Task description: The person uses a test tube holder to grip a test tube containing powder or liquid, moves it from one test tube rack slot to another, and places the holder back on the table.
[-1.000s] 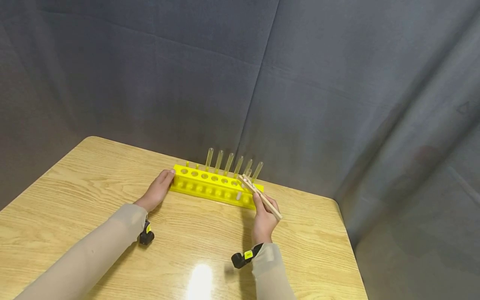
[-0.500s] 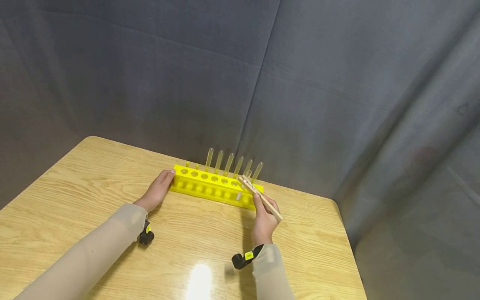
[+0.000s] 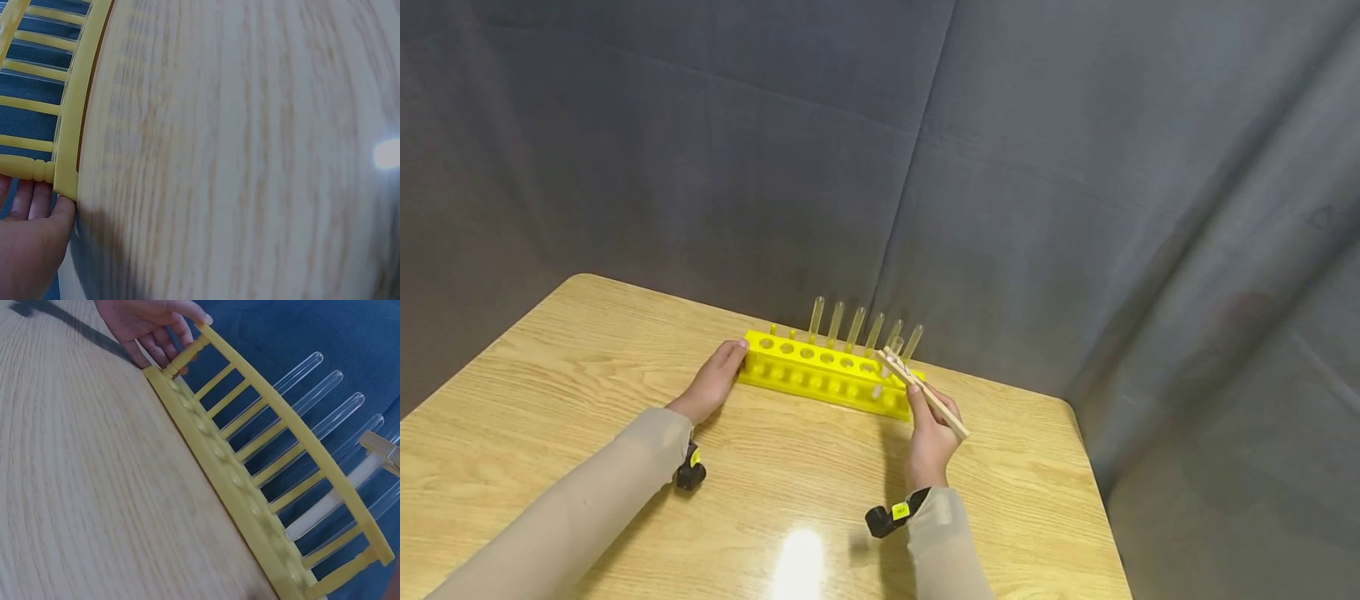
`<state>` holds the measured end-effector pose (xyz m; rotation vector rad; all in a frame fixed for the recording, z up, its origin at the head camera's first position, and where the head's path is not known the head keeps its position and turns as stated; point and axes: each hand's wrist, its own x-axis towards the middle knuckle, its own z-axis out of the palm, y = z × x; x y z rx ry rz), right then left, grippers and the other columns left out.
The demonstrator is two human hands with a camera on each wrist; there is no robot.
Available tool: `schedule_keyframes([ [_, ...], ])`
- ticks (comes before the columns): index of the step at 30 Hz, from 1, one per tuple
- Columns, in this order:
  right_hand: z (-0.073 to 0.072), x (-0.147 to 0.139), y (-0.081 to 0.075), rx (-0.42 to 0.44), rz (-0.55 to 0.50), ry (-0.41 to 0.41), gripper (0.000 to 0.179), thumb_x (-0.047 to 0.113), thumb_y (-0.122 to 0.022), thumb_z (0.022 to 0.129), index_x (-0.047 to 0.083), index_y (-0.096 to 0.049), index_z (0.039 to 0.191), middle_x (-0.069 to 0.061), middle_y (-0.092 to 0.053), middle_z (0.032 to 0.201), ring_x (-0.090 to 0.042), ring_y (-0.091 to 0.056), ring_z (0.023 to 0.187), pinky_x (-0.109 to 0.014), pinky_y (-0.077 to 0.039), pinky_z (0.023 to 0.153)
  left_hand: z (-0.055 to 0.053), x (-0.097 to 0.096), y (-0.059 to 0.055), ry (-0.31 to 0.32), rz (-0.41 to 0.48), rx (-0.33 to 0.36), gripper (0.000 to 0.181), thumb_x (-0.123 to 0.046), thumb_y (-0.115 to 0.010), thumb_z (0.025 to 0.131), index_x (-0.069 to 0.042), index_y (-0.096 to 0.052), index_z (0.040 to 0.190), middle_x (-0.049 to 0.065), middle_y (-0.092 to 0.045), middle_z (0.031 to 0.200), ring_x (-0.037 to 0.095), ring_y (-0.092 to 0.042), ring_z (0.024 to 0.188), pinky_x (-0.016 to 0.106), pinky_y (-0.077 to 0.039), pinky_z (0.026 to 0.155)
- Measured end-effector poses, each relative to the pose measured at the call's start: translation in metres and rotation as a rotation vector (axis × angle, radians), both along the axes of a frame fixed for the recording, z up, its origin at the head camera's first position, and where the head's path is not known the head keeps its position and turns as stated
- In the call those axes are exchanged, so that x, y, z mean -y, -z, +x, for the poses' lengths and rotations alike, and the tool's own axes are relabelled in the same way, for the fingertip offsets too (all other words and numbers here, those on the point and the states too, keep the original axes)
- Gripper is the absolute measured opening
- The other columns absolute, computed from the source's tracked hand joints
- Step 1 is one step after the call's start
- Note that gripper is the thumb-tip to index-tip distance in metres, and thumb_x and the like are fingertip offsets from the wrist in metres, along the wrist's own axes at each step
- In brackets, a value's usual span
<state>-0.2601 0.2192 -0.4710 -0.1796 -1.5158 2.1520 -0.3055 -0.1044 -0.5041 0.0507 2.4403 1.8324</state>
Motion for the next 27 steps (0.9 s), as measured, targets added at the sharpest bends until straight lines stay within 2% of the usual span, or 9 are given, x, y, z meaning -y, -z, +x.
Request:
schedule_keyframes([
  [6,-0.002,0.0,-0.007,-0.049,-0.039,-0.024,0.015,0.002,-0.08,0.087,-0.001,-0.069,0.098,-0.006,-0.072,0.098,-0.018,-0.07,0.098,-0.032,-0.053,0.095,0.0,0.001,-0.001,0.0,-0.006,-0.009,0.065,-0.056,-0.021,0.109,-0.001,-0.037,0.14,0.022,-0.041,0.145,0.037,-0.035,0.139,0.056,-0.025,0.117],
  [15,0.0,-0.003,-0.014,-0.072,-0.062,-0.037,0.012,0.0,-0.077,0.089,0.001,-0.067,0.097,-0.009,-0.072,0.099,-0.02,-0.07,0.1,-0.034,-0.053,0.096,-0.002,0.0,0.004,0.01,0.018,-0.003,0.065,-0.056,-0.022,0.109,-0.002,-0.036,0.142,0.022,-0.039,0.149,0.037,-0.031,0.145,0.055,-0.022,0.119],
  [22,0.001,-0.001,-0.023,-0.121,-0.101,-0.06,0.011,-0.001,-0.076,0.09,-0.002,-0.068,0.098,-0.011,-0.071,0.1,-0.021,-0.071,0.101,-0.035,-0.052,0.098,-0.002,-0.001,0.0,0.007,0.029,-0.008,0.059,-0.053,-0.023,0.11,-0.002,-0.039,0.134,0.021,-0.041,0.144,0.036,-0.035,0.139,0.053,-0.025,0.118],
  [27,0.001,0.001,-0.027,-0.14,-0.138,-0.056,0.01,-0.004,-0.075,0.09,-0.002,-0.068,0.097,-0.01,-0.071,0.098,-0.021,-0.071,0.099,-0.035,-0.052,0.098,0.0,0.0,0.0,0.006,0.035,0.001,0.059,-0.053,-0.023,0.11,-0.002,-0.039,0.135,0.02,-0.041,0.144,0.034,-0.035,0.14,0.052,-0.024,0.118],
])
